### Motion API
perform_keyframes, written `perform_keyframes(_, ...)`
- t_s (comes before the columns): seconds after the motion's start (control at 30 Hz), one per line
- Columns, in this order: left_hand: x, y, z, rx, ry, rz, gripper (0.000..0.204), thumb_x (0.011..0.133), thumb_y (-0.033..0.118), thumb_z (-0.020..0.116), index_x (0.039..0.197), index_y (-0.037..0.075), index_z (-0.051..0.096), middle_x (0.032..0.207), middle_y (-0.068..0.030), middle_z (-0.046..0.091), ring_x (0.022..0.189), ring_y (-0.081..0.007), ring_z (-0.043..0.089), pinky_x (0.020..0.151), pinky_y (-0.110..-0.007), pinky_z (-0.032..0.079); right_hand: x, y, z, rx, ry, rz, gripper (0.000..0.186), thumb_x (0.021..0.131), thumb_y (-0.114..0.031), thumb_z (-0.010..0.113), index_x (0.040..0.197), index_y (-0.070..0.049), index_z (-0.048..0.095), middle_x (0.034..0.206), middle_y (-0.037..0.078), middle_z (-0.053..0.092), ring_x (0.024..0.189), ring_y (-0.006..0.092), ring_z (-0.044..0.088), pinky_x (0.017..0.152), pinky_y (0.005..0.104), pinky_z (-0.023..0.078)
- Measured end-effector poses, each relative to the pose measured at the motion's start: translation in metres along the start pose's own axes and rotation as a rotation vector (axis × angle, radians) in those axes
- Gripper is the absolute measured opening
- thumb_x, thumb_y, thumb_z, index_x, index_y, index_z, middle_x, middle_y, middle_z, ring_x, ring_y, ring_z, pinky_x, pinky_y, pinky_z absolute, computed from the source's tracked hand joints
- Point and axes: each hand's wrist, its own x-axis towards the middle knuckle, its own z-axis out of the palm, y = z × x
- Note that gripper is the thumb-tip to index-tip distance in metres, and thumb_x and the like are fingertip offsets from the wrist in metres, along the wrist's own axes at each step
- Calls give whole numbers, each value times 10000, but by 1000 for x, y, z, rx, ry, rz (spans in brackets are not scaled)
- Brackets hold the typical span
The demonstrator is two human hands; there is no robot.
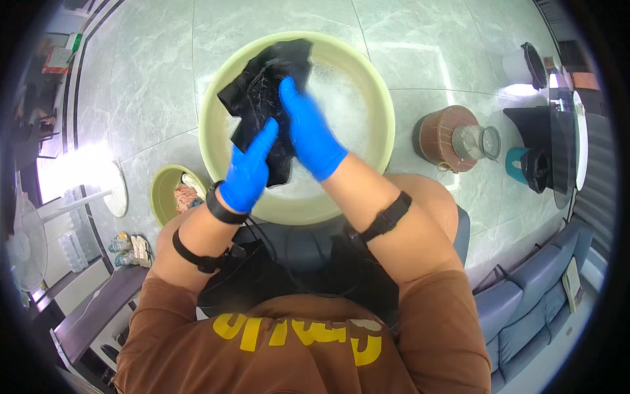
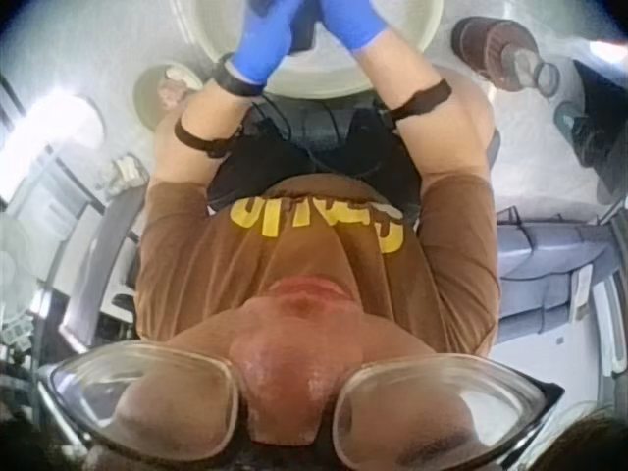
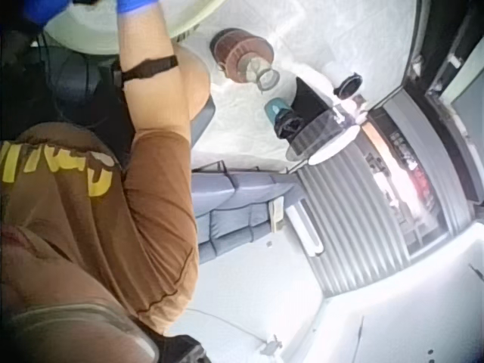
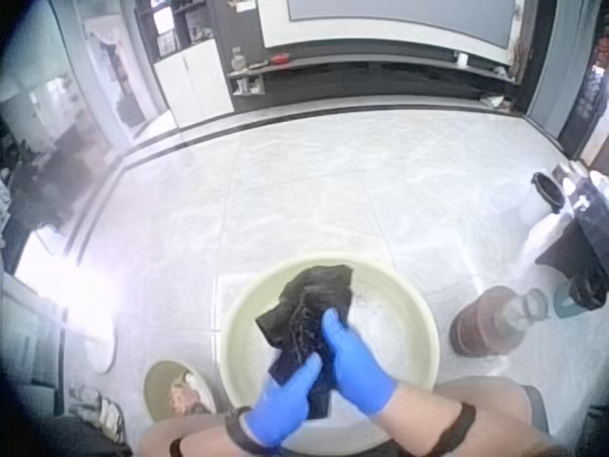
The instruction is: Hand washing black shorts in a basin with soap and water.
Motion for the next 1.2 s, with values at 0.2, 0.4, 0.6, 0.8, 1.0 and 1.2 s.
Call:
perform_keyframes(0.2, 48, -25, -78, -736, -176, -370, 429, 1062, 305, 447, 1412, 65, 511, 1289, -149, 624, 1131, -269, 628, 1003, -420, 520, -38, 66, 11, -979, 10, -493, 661, 997, -115, 570, 1556, 12, 239, 1468, 166, 474, 1362, 265, 448, 1148, 409, 360)
perform_keyframes(0.4, 3, -1, 13, -282, 129, -110, 477, 1094, 349, 425, 1480, 70, 449, 1398, -92, 575, 1249, -215, 570, 1073, -368, 458, -1, 2, 8, 4, -17, -17, 487, 1082, -258, 477, 1482, -4, 366, 1361, 134, 553, 1189, 204, 579, 1009, 347, 500)
perform_keyframes(0.6, 47, -23, -69, -743, -199, -357, 517, 1076, 441, 410, 1416, 64, 512, 1335, -126, 603, 1213, -270, 580, 1062, -404, 460, -34, 72, 9, -988, 35, -474, 792, 963, -168, 587, 1601, -18, 142, 1570, 293, 283, 1492, 479, 181, 1213, 514, 191)
perform_keyframes(0.8, 2, -16, 4, -372, 123, -145, 457, 1093, 301, 443, 1501, 95, 426, 1446, -66, 539, 1279, -213, 541, 1093, -386, 440, 5, 13, 7, 2, 74, -21, 479, 1086, -347, 434, 1377, 30, 477, 1220, 167, 634, 1079, 207, 620, 935, 354, 529)
perform_keyframes(1.0, 42, -11, -63, -604, 1, -354, 461, 1084, 427, 402, 1370, 103, 560, 1274, -97, 641, 1151, -254, 611, 1060, -392, 463, -33, 71, 0, -1051, -3, -454, 667, 990, -196, 556, 1573, -39, 273, 1591, 227, 309, 1489, 494, 185, 1212, 530, 177)
perform_keyframes(1.2, 6, 0, 9, -407, 129, -171, 509, 1093, 384, 371, 1493, 76, 438, 1446, -113, 546, 1307, -278, 535, 1123, -407, 421, 13, 17, -3, -123, 92, -89, 489, 1073, -362, 471, 1389, 11, 451, 1324, 155, 569, 1169, 215, 580, 988, 353, 504)
